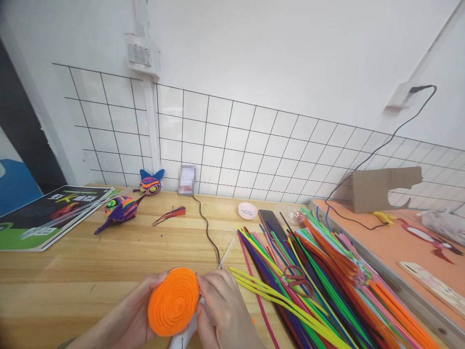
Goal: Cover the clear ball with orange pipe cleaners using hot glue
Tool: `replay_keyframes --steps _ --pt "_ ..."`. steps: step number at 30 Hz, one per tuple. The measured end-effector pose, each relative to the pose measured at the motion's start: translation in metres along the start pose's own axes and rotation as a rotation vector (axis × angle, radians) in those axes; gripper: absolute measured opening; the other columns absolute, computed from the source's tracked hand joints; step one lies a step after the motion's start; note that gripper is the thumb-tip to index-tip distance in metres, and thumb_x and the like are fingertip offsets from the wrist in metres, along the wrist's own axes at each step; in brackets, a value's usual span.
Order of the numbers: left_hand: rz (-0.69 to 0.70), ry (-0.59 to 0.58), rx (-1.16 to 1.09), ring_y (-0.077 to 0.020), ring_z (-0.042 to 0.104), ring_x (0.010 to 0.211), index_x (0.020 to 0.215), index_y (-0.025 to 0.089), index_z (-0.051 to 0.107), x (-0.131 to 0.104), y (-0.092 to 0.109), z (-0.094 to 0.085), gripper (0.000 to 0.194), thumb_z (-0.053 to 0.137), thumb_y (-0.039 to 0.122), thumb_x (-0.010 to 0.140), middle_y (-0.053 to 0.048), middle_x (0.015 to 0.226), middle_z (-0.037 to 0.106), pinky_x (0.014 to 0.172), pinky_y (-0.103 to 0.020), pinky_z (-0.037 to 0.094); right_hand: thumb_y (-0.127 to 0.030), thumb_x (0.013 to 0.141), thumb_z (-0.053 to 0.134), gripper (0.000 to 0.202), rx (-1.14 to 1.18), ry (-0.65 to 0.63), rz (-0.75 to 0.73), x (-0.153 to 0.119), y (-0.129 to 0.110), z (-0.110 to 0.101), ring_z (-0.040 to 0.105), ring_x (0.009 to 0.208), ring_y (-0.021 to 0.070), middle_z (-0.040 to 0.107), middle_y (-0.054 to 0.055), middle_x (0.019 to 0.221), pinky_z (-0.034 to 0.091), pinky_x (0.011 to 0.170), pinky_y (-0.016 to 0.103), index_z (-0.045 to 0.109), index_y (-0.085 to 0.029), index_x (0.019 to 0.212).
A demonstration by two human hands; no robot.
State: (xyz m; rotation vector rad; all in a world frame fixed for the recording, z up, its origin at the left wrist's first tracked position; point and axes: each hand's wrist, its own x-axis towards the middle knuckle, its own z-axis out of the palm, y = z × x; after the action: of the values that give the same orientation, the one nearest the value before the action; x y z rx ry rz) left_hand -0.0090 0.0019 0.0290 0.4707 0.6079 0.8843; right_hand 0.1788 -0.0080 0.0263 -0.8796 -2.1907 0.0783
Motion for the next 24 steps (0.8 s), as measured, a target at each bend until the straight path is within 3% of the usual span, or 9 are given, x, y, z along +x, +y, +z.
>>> replay_keyframes --steps 3,5,8,14,20,23,24 --pt "0.083 -0.042 0.057 -0.0201 0.061 0.086 0.090 0.021 0.069 0.001 0.000 -0.004 0.015 0.061 0.026 0.079 -0.003 0.091 0.069 0.073 -0.029 0.049 -0.022 0.092 0.041 0.027 -0.039 0.006 -0.024 0.004 -0.004 -0.007 0.060 0.091 0.0223 0.064 0.012 0.099 0.052 0.078 0.035 0.052 -0.013 0.114" --pt "0.118 -0.082 0.092 -0.0210 0.059 0.091 0.094 0.022 0.067 0.002 -0.002 -0.007 0.022 0.069 0.028 0.073 -0.003 0.097 0.067 0.076 -0.029 0.046 -0.038 0.093 0.044 0.034 -0.061 0.019 -0.048 0.006 -0.005 -0.009 0.060 0.091 0.0229 0.064 0.012 0.098 0.052 0.078 0.034 0.051 -0.013 0.114" --pt "0.156 -0.118 0.110 -0.0221 0.059 0.093 0.099 0.021 0.064 0.006 -0.004 -0.013 0.039 0.077 0.032 0.064 -0.005 0.099 0.066 0.079 -0.031 0.043 -0.056 0.084 0.052 0.050 -0.088 0.057 -0.073 0.006 -0.004 -0.005 0.062 0.085 0.0239 0.065 0.011 0.093 0.052 0.075 0.034 0.052 -0.013 0.110" --pt "0.136 -0.147 0.107 -0.0222 0.059 0.093 0.105 0.022 0.059 0.009 -0.006 -0.018 0.051 0.081 0.032 0.060 -0.005 0.100 0.064 0.078 -0.032 0.042 -0.049 0.079 0.064 0.052 -0.156 0.156 -0.153 0.004 0.002 0.005 0.062 0.082 0.0256 0.066 0.013 0.091 0.051 0.077 0.040 0.051 -0.011 0.111" --pt "0.207 -0.232 0.121 -0.0198 0.061 0.088 0.099 0.024 0.059 0.019 -0.011 -0.028 0.038 0.073 0.043 0.068 -0.002 0.093 0.068 0.077 -0.031 0.042 -0.052 0.080 0.060 0.049 -0.250 0.165 -0.199 0.007 -0.001 -0.001 0.065 0.082 0.0257 0.069 0.012 0.087 0.051 0.078 0.042 0.053 -0.011 0.106" --pt "0.239 -0.268 0.252 -0.0231 0.061 0.092 0.097 0.022 0.060 0.019 -0.008 -0.026 0.039 0.071 0.047 0.069 -0.004 0.095 0.067 0.082 -0.036 0.040 -0.053 0.081 0.058 0.049 -0.329 0.231 -0.245 0.007 -0.002 0.000 0.067 0.082 0.0266 0.072 0.012 0.085 0.050 0.079 0.044 0.053 -0.010 0.105" --pt "0.226 -0.224 0.304 -0.0246 0.058 0.099 0.098 0.020 0.059 0.017 -0.005 -0.024 0.036 0.066 0.046 0.075 -0.006 0.099 0.066 0.087 -0.038 0.037 -0.053 0.081 0.058 0.049 -0.351 0.242 -0.266 0.007 -0.001 0.000 0.067 0.082 0.0266 0.072 0.013 0.085 0.050 0.080 0.044 0.053 -0.010 0.105"
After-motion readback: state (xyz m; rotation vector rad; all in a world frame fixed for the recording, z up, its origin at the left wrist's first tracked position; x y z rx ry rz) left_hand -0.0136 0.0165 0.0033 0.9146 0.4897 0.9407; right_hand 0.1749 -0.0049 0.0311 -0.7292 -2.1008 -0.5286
